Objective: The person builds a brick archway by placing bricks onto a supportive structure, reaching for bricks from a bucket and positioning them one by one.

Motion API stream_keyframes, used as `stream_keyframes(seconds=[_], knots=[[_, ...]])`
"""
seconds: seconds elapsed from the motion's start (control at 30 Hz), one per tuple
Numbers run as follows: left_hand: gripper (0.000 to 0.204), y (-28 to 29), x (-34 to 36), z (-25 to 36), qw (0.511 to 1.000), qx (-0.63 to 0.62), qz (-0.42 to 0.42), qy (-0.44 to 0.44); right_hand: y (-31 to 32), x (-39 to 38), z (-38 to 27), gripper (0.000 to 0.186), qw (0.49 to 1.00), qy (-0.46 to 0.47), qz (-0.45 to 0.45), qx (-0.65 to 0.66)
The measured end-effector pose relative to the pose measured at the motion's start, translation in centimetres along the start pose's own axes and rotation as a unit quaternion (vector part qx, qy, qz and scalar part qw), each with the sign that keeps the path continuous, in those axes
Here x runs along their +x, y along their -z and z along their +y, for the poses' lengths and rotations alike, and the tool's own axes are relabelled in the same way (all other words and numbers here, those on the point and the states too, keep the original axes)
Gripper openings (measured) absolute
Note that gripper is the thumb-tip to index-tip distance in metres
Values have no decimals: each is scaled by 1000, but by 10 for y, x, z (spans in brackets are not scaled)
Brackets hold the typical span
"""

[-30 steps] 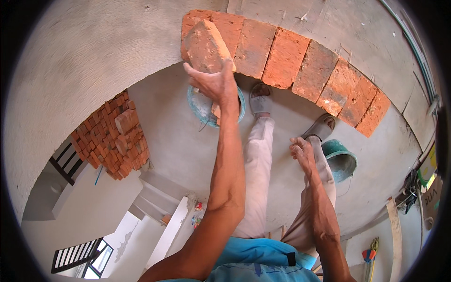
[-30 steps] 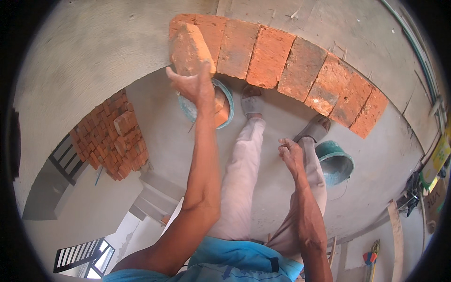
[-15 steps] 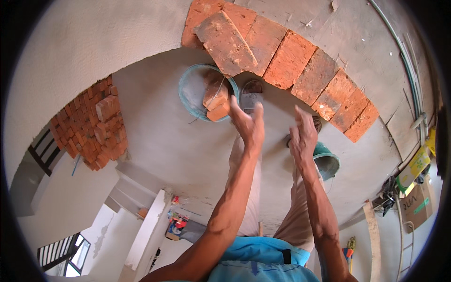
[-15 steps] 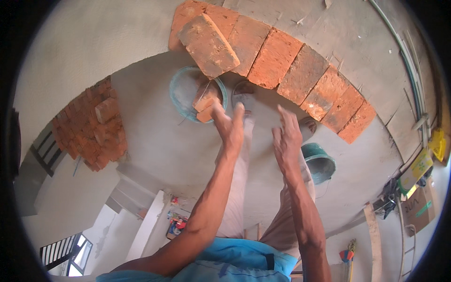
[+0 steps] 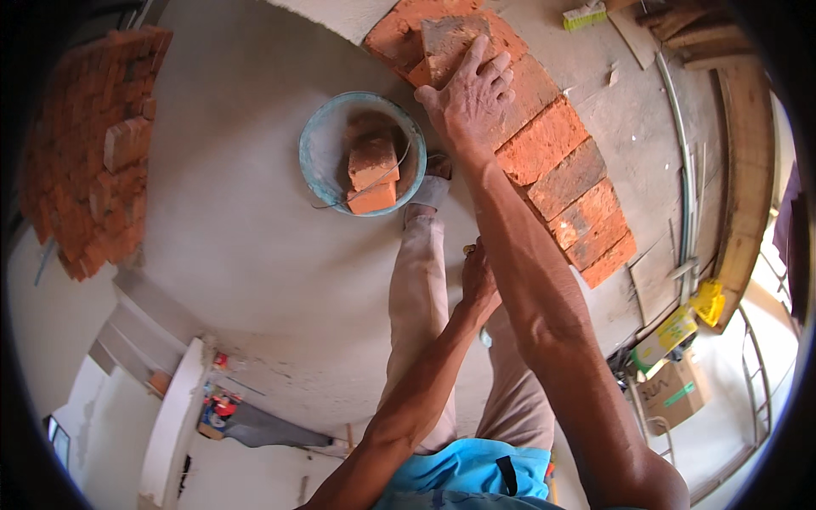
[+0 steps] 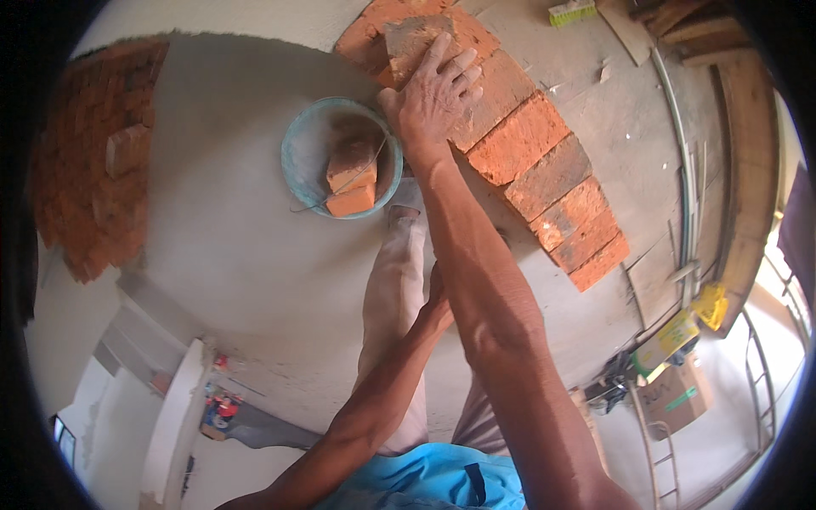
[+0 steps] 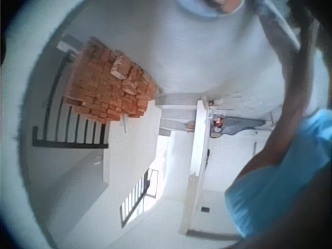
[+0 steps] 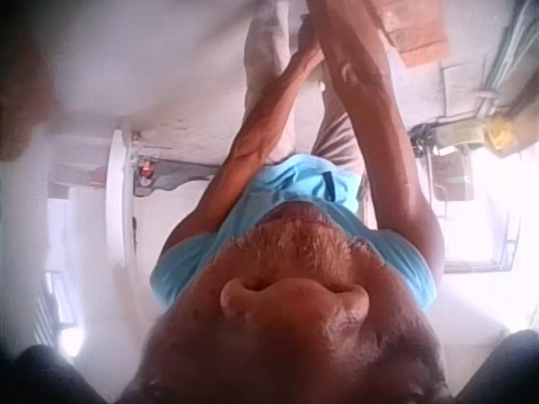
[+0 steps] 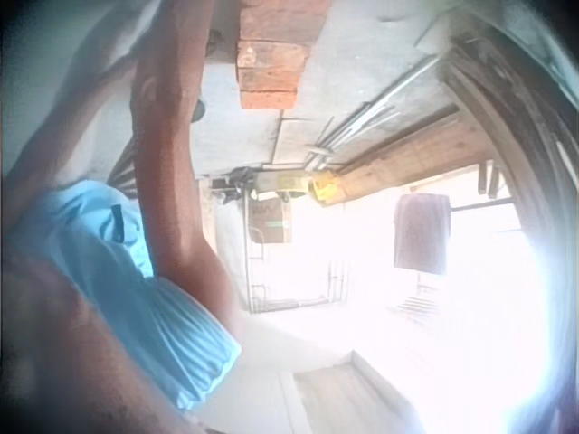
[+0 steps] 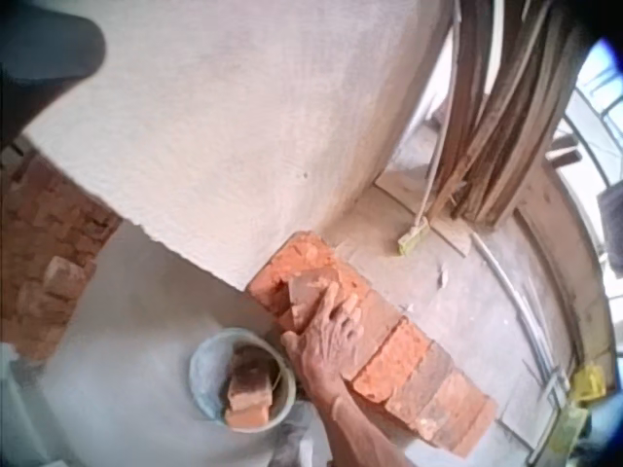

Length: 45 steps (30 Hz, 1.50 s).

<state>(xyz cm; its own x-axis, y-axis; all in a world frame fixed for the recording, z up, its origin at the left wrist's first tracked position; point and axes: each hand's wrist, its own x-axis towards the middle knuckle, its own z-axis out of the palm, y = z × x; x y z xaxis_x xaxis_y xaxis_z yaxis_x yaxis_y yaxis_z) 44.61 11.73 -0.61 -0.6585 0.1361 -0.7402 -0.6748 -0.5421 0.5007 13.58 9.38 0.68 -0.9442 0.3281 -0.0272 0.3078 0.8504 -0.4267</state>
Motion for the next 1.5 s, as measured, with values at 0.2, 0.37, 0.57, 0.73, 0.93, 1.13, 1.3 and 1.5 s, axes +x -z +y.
stream_keyframes(seconds=[0.2,0.37,0.57,0.73,0.93,1.13,1.3,1.5], knots=[[41,-21,-3,34,845,507,-10,-170,-20,-5,5,114,995,3,-6,-102],[52,-35,8,76,833,535,-6,-144,12,-1,-2,117,994,7,-82,-79],[55,-50,17,93,867,497,7,-32,33,7,24,105,968,217,-108,-59],[56,-48,23,83,860,502,39,-76,21,21,12,100,947,303,-97,-54],[55,-51,27,102,876,477,34,-57,4,35,0,94,953,278,-97,-67],[53,-51,31,108,883,464,44,-55,-17,44,-4,96,951,290,-68,-80],[53,-54,35,114,889,455,37,-44,-22,44,-5,101,950,294,-58,-85],[54,-54,38,114,888,453,48,-55,-22,48,-3,102,947,306,-54,-85]])
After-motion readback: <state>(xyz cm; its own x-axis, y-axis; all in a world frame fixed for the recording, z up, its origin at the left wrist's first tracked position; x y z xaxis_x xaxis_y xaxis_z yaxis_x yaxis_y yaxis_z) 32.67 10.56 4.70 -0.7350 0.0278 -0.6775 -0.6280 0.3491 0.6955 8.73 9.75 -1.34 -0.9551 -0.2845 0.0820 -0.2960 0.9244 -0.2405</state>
